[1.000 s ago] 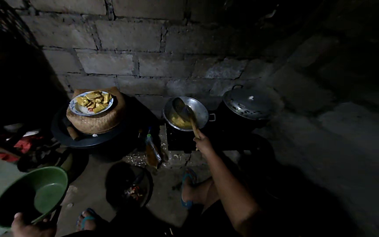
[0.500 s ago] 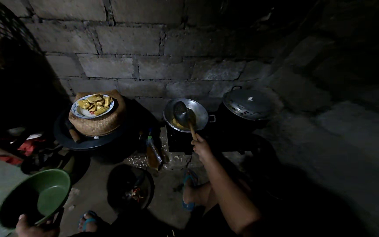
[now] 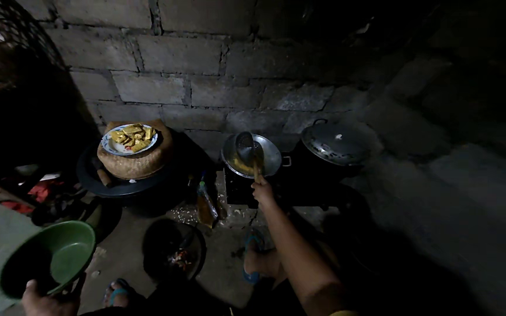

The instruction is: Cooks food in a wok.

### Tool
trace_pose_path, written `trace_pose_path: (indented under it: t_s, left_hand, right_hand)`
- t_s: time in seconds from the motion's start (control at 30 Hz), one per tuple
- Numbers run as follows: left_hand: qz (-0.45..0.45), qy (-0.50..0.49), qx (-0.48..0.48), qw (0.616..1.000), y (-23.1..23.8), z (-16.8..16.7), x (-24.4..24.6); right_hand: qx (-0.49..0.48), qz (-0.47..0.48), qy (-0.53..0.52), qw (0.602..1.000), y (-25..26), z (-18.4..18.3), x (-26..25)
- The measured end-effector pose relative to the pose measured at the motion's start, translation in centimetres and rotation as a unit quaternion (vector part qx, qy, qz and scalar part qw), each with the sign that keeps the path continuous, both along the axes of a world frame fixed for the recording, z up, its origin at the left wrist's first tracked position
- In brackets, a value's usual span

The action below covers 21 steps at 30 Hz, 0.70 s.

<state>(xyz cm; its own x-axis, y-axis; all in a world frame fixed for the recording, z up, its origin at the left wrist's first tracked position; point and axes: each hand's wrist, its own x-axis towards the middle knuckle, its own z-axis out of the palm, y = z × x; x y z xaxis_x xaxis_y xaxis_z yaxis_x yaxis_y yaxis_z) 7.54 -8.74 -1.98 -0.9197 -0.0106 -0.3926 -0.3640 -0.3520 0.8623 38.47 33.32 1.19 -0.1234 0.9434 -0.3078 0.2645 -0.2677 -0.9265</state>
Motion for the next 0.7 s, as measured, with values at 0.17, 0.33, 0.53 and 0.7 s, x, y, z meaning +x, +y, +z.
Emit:
trace_pose_path:
  t_s: [0.17,0.33,0.53,0.7]
  left_hand:
    - [0.001,-0.004,-0.005,1.0,0.2,0.3,-0.1]
    - [0.004,-0.002,0.01,1.0,0.1,-0.3,-0.3]
    - [0.006,0.003,0.008,1.0,0.2,-0.4,-0.6]
    - [0.0,-0.006,0.003,1.0,0.4,-0.1,-0.5]
  right_hand:
    - [-0.024,-0.028,0.013,0.999,0.8,-0.6,-1.8]
    - [-0.042,-0.041,0.036,0.998,2.7,-0.7,-3.3]
    - [-0.06,-0.052,0.123,0.989,0.7,0.9,-2.5]
    - [-0.062,-0.052,0.106,0.991,0.3,-0.1,-1.5]
